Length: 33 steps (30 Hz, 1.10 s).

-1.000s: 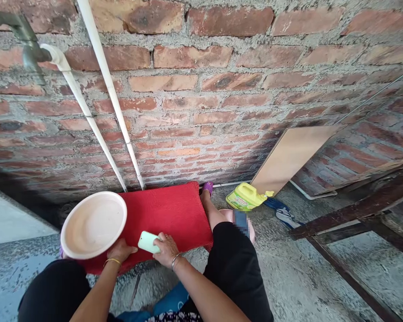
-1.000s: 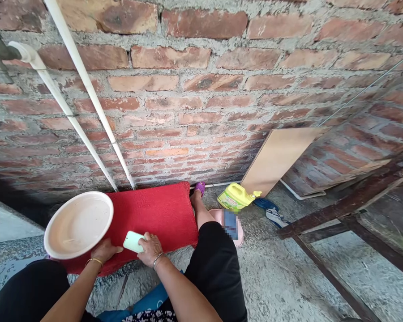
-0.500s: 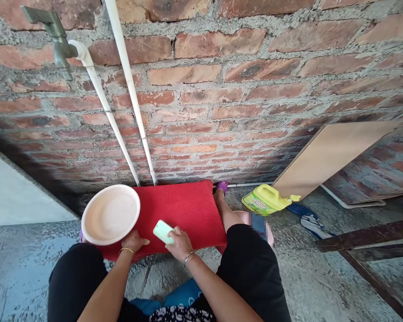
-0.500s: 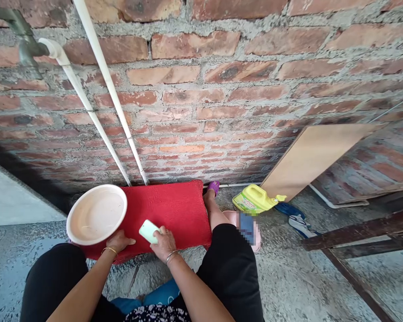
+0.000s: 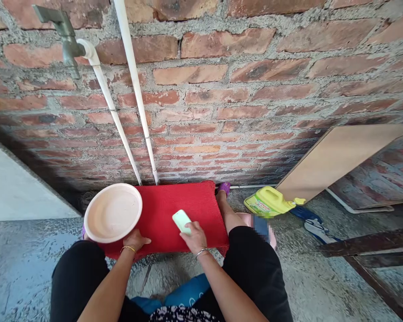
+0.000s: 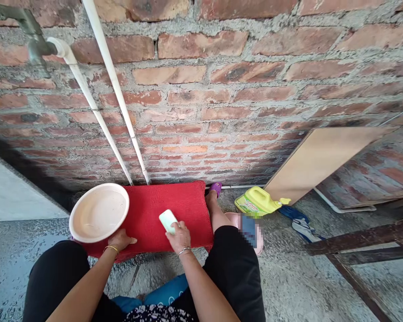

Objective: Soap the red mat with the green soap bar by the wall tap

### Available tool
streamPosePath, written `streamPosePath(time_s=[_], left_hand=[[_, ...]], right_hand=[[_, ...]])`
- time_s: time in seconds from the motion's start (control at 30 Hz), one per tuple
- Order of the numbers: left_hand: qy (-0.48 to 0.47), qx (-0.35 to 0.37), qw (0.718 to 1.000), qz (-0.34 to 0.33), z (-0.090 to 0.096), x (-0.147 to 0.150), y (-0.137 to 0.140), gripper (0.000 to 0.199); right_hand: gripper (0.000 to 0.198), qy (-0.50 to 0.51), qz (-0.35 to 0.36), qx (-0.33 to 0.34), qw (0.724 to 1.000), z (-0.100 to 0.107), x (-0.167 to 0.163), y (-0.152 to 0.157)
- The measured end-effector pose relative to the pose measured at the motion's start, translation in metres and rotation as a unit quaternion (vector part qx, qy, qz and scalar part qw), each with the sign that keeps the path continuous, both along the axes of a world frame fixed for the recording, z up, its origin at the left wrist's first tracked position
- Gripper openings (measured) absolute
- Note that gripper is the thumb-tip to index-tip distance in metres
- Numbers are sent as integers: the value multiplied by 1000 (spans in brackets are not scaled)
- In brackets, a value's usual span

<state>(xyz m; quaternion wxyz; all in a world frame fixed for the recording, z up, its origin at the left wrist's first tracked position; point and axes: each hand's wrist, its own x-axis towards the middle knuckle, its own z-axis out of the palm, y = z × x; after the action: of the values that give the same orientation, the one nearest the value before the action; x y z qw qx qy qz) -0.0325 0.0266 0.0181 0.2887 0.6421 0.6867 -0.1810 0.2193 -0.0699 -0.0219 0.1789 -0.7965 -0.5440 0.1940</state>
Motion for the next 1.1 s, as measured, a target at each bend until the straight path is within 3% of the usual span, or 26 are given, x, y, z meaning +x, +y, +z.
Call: streamPosePath(time_s=[0.1, 0.23, 0.3, 0.43, 0.5, 0.63, 0.77, 0.83, 0.93, 1.1], left_hand=[[-1, 2, 1000, -5, 2, 0, -1, 62], [1, 3, 1000, -7, 2, 0, -1, 60], [1, -3, 1000, -9, 0, 0, -1, 61], [0, -6, 1000, -3, -2, 1, 0, 64], [-1, -3, 1000, 3, -3, 0, 0, 63], [-7, 0, 1000, 1, -4, -1, 0, 60], [-10, 5, 1000, -12, -7, -4, 0, 58], [-9, 5, 1000, -22, -8, -5, 0, 57], [-5, 6, 999, -35, -11, -5, 1, 56], [-1, 14, 999, -39, -18, -7, 1, 56]], right_hand=[[28, 8, 105, -48, 993, -7, -30, 1], [30, 5, 113, -62, 992, -5, -30, 3], [28, -1, 71, -58, 996, -1, -12, 2], [25, 2, -95, -60, 994, 6, 24, 1], [24, 1, -110, -50, 993, 5, 27, 1], [26, -1, -11, -18, 1000, -2, -1, 2], [33, -7, 126, -55, 990, -8, -38, 4], [35, -15, 158, -73, 985, -7, -42, 5], [34, -25, 104, -75, 991, -1, -27, 5], [27, -10, -101, -47, 994, 15, 12, 4]])
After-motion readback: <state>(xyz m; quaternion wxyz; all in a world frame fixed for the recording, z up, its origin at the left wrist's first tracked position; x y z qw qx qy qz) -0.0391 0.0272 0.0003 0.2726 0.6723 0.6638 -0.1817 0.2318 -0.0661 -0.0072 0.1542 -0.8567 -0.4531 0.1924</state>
